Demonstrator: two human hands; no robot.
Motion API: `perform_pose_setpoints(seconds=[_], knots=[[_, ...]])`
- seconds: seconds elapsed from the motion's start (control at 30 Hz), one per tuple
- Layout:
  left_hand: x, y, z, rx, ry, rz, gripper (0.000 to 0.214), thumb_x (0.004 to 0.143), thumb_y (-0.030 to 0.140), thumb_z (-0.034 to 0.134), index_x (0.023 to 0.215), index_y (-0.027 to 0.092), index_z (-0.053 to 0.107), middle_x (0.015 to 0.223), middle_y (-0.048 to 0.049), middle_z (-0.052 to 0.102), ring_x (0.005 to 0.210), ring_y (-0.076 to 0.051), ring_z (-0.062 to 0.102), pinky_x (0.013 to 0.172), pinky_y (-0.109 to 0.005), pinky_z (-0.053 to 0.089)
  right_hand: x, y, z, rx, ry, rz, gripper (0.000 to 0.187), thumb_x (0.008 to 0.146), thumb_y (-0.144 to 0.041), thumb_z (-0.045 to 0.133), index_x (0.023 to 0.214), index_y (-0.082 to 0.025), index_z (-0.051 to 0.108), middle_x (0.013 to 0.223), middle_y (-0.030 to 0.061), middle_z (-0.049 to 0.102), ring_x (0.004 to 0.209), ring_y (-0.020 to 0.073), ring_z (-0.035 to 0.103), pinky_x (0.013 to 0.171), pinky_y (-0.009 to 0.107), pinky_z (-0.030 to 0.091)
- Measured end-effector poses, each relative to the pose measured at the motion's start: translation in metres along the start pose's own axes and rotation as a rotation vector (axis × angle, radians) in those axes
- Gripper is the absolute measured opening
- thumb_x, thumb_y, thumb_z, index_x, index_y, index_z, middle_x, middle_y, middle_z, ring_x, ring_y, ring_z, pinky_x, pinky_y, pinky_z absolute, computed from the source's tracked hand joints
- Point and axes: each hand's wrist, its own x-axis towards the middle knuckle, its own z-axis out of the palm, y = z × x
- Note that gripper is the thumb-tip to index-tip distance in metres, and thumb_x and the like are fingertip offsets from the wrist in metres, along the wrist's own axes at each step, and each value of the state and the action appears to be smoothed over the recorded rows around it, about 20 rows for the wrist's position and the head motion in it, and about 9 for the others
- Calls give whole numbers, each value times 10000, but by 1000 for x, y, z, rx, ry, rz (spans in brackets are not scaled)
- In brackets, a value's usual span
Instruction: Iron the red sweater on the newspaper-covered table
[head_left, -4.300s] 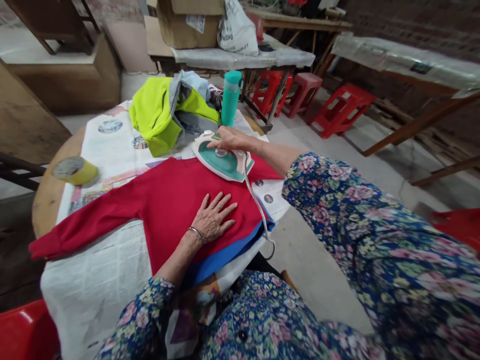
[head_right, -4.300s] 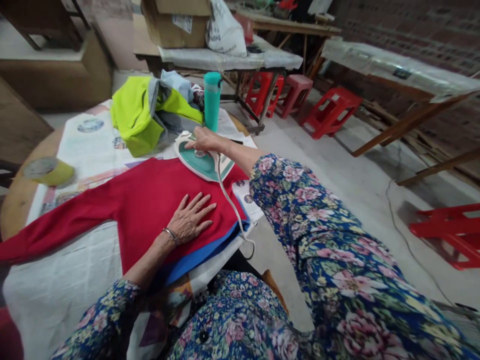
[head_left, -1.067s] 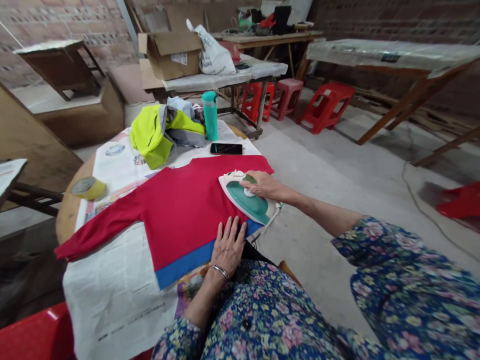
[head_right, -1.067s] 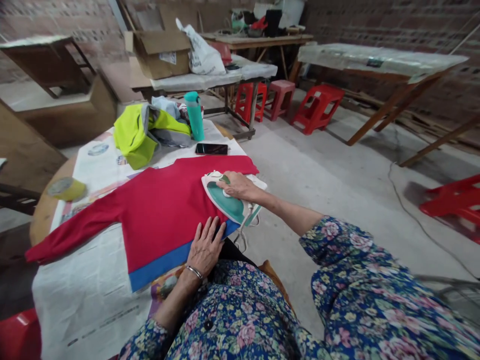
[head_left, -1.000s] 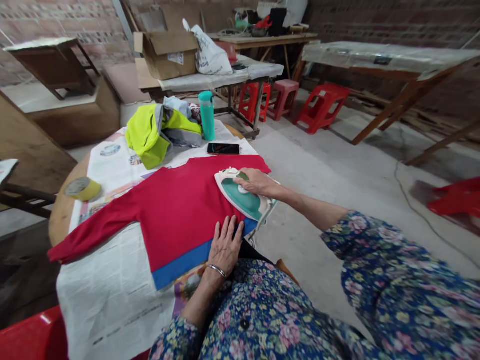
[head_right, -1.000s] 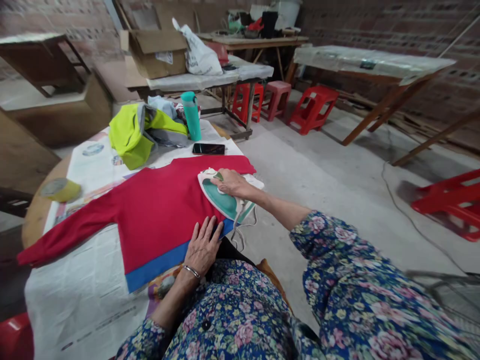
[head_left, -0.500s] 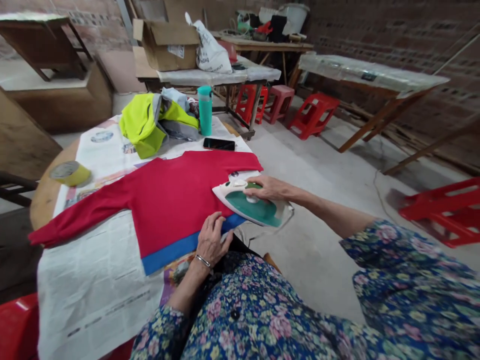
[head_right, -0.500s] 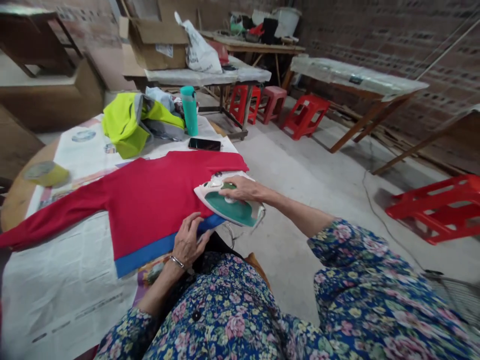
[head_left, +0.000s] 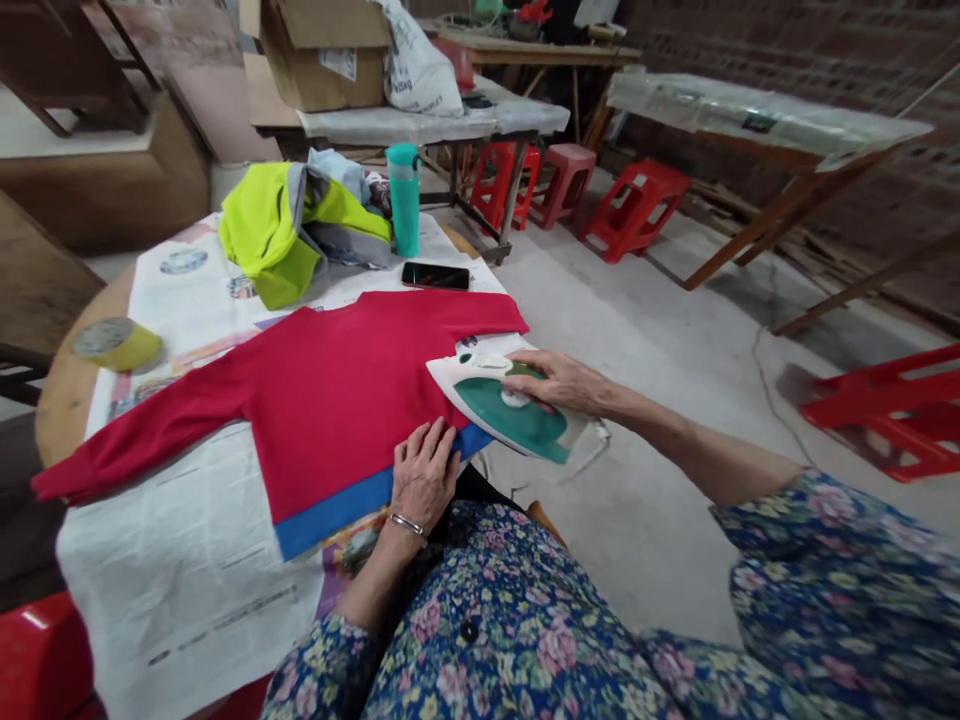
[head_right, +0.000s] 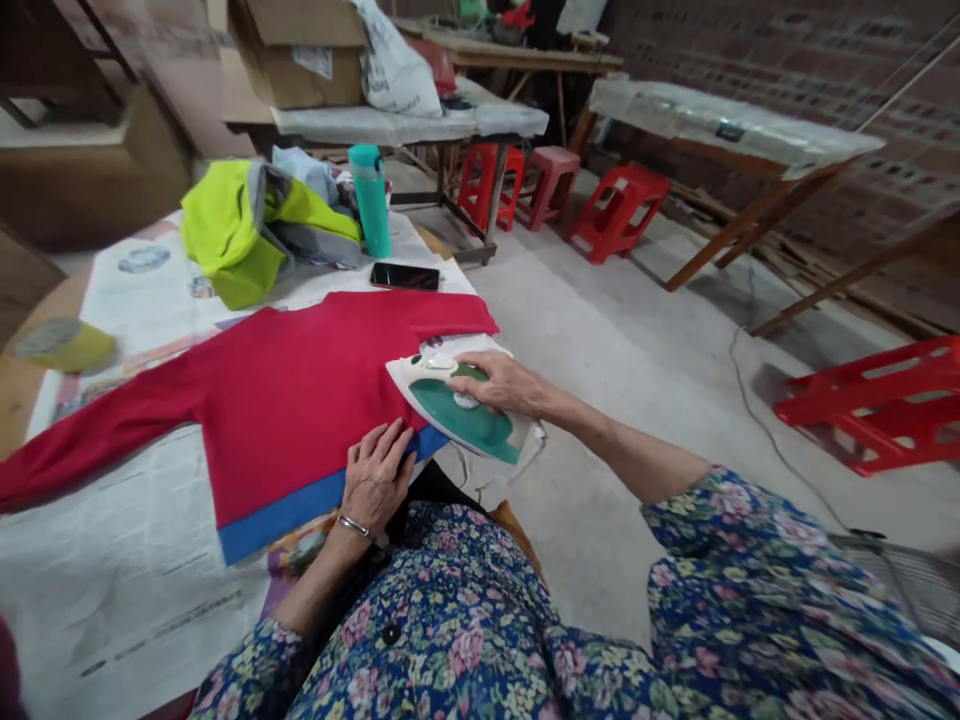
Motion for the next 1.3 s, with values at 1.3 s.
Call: perform_pose_setpoints(seconds=[1.3], knots=[[-5,6,-5,-138,36,238,271,1031,197,613,1241,208,784,1206,-94,835,1166,-263,764,1063,-449,650,96,-96,62,-291,-39,-256,219,996,-342,699,1145,-195,766,1149,118,807,1061,257,735,827,288,476]])
